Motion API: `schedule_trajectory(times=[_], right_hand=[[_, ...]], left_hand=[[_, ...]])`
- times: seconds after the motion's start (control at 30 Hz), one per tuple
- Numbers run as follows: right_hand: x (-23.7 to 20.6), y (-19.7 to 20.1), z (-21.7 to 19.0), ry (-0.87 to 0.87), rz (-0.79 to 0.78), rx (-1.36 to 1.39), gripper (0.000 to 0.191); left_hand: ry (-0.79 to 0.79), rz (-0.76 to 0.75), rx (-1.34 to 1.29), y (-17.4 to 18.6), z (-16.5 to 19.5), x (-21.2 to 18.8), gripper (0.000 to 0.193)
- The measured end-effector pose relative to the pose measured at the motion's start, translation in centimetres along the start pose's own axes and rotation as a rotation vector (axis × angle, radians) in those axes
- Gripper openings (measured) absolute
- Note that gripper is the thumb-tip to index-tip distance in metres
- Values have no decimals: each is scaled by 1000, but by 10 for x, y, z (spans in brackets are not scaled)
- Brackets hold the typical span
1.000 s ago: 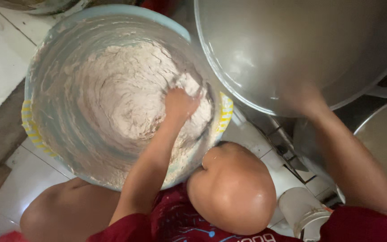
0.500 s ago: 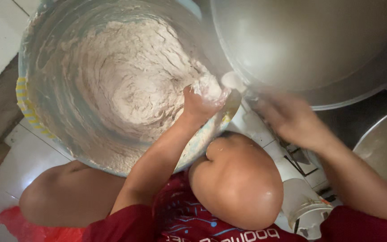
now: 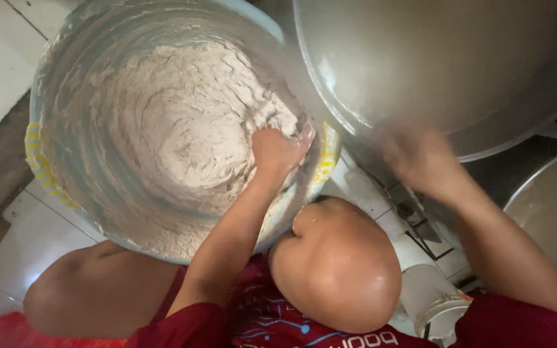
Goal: The person kneads a large mass of dough in a blue basin and repeatedly scoops small portions to wash in a metal bowl of water, squeezing the dough and returning it to the basin. The water becomes progressively cloudy as the process continues.
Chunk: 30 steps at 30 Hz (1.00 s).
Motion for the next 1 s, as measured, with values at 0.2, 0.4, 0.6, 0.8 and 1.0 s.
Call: schedule_trajectory(times=[0.2,0.4,0.6,0.8,1.0], right_hand=[[12,23,30,-190,27,-197,26],[-13,-4,-37,15,-73,133,26],[-8,-28,-71,-26,-199,304,45],[2,-16,-36,-232,-249,332,45],[26,10,18,69,-54,-19,31]], left_hand=[[-193,303,-400,6,4,-15,18],[-462,579,-148,10,16,-25,10],[-238,236,-420,11,23,-20,15],[-115,166,-307,28,12,-7,23],[-50,91,-242,11,5,-11,41]])
Point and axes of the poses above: each hand's wrist, its own x-axis towards the middle knuckle, its own y-axis out of the back of the hand, z = x × y, the point moved 4 cm from there along x, towards the middle knuckle, and after that the axes turned 14 degrees about x, right-handed, at the moved point
